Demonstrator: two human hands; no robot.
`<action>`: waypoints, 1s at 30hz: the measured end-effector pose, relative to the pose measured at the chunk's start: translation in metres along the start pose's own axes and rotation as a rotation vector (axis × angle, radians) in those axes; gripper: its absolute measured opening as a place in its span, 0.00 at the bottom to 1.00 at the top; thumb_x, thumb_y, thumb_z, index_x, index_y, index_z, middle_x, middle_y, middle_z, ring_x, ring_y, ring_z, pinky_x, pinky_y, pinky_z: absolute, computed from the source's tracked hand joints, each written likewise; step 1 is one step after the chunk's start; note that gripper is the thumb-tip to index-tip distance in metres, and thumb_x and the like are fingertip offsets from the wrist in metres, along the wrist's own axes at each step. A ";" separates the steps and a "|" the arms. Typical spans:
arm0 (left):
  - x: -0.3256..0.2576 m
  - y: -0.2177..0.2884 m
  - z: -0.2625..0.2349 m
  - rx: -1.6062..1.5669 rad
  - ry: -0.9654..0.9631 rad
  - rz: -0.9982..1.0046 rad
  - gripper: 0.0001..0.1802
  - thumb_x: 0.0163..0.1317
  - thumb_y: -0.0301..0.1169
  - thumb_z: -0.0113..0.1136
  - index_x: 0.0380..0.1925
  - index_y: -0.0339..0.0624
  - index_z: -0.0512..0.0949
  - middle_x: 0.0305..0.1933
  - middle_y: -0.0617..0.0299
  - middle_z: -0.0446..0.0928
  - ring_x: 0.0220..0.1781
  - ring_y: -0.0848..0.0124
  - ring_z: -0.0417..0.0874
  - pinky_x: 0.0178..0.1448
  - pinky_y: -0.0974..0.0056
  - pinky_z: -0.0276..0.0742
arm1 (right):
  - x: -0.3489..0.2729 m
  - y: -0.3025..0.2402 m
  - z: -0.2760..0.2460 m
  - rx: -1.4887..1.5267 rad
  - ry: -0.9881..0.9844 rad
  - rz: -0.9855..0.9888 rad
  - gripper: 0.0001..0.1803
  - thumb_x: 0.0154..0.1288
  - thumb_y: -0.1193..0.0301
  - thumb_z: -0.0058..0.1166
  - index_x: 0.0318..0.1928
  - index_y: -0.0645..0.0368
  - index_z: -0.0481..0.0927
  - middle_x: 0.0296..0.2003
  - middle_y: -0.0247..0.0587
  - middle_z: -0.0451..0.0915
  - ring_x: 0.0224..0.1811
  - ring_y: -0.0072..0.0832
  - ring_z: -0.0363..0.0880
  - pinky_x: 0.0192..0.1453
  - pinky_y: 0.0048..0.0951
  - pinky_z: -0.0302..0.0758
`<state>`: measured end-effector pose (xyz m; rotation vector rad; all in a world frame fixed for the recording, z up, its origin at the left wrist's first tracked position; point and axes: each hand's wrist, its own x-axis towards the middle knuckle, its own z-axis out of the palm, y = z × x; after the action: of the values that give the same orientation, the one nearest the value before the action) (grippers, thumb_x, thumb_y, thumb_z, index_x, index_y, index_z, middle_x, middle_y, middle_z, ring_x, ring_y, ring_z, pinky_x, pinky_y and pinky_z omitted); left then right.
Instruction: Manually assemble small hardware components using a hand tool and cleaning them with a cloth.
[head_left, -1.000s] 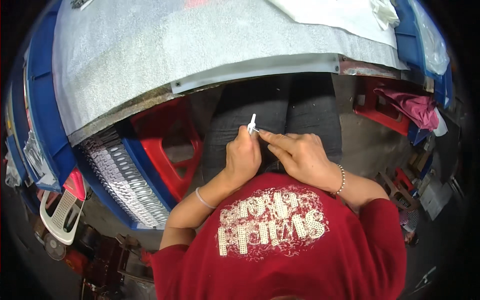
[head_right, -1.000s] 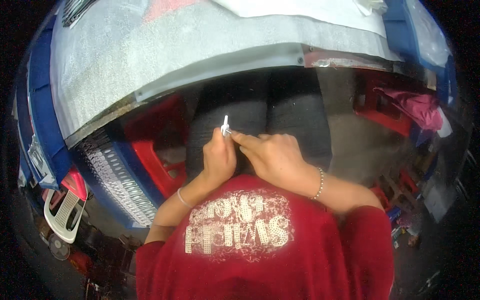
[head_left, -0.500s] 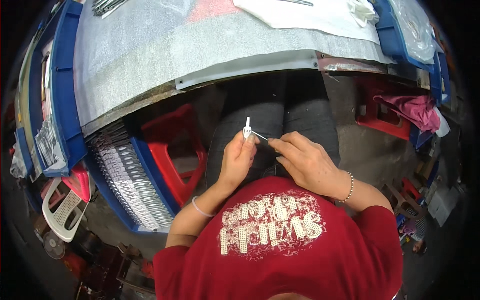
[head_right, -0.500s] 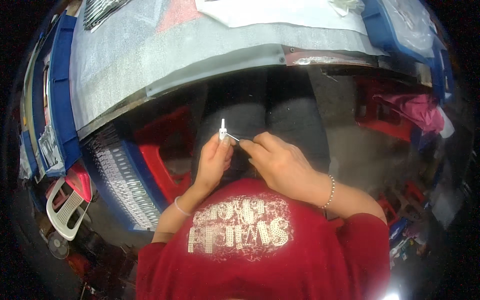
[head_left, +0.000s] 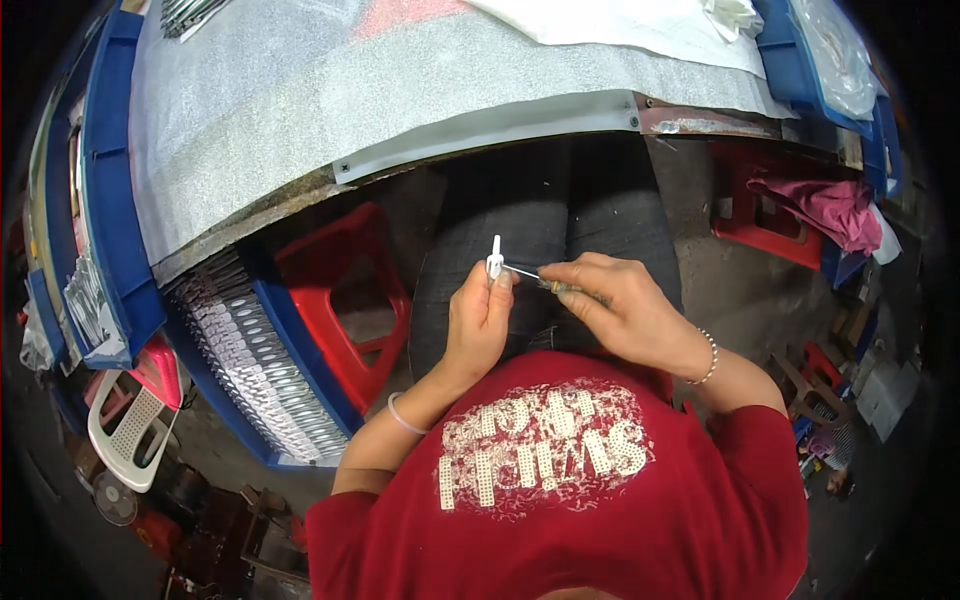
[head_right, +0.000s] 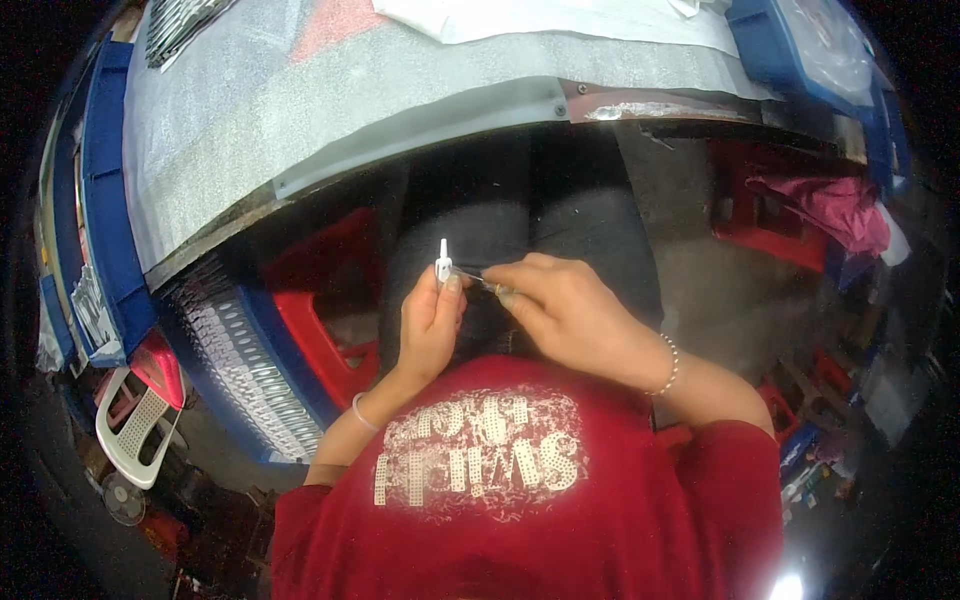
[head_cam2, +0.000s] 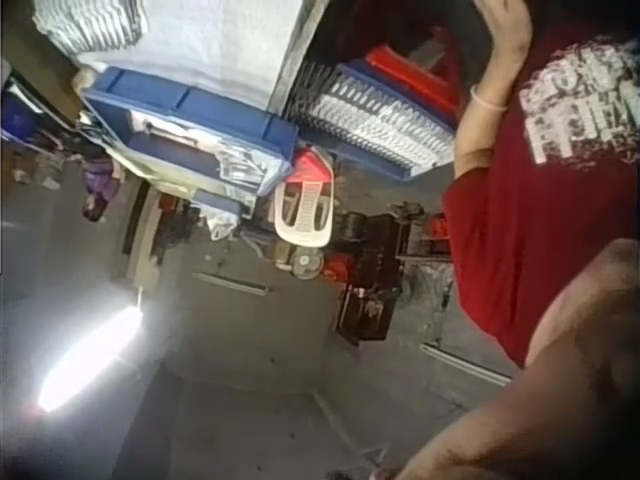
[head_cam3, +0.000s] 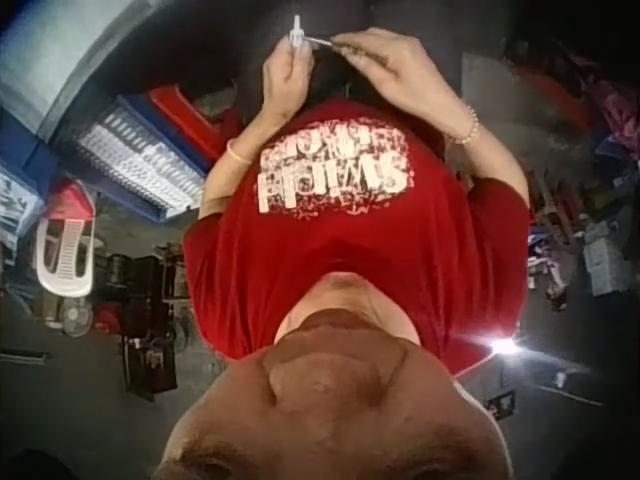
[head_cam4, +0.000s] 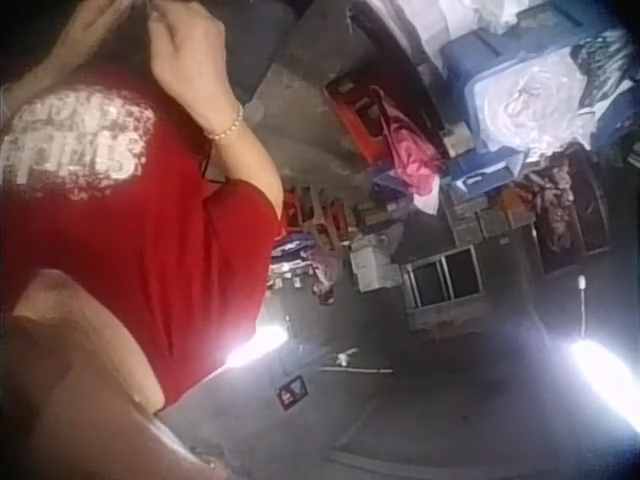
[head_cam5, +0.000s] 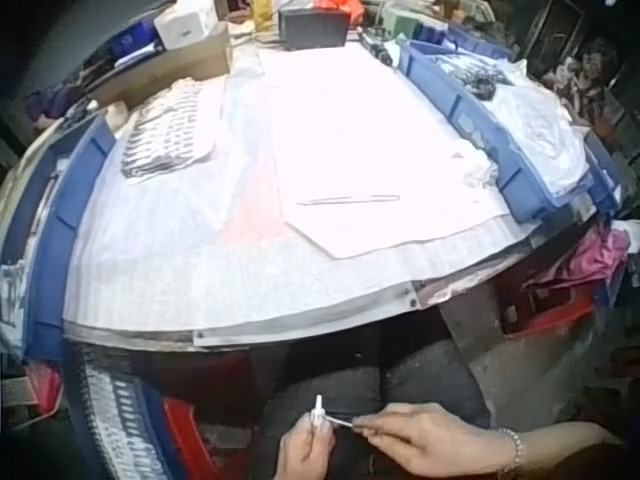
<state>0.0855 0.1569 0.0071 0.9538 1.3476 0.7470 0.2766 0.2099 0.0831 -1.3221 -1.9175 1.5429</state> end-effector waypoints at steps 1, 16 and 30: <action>0.001 0.000 0.000 -0.001 0.001 -0.005 0.09 0.71 0.29 0.47 0.35 0.35 0.73 0.21 0.59 0.72 0.22 0.70 0.75 0.28 0.65 0.68 | 0.000 -0.007 0.004 -0.288 -0.023 -0.062 0.15 0.61 0.75 0.56 0.49 0.65 0.79 0.35 0.47 0.80 0.31 0.42 0.81 0.35 0.35 0.77; 0.005 -0.003 0.002 0.258 0.088 0.232 0.07 0.69 0.27 0.47 0.33 0.33 0.68 0.25 0.41 0.75 0.27 0.41 0.78 0.27 0.47 0.67 | 0.018 -0.004 0.009 -0.720 -0.151 -0.162 0.19 0.59 0.71 0.57 0.52 0.60 0.80 0.23 0.42 0.75 0.22 0.36 0.77 0.25 0.34 0.75; 0.014 -0.008 0.000 0.235 0.096 0.236 0.05 0.67 0.24 0.47 0.33 0.32 0.68 0.23 0.41 0.74 0.26 0.42 0.78 0.26 0.47 0.68 | 0.033 -0.014 0.009 -0.776 -0.246 -0.168 0.22 0.57 0.72 0.54 0.55 0.58 0.79 0.23 0.44 0.76 0.19 0.32 0.78 0.21 0.33 0.75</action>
<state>0.0867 0.1661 -0.0062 1.2940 1.4437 0.8334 0.2466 0.2324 0.0834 -1.2080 -2.8705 0.9263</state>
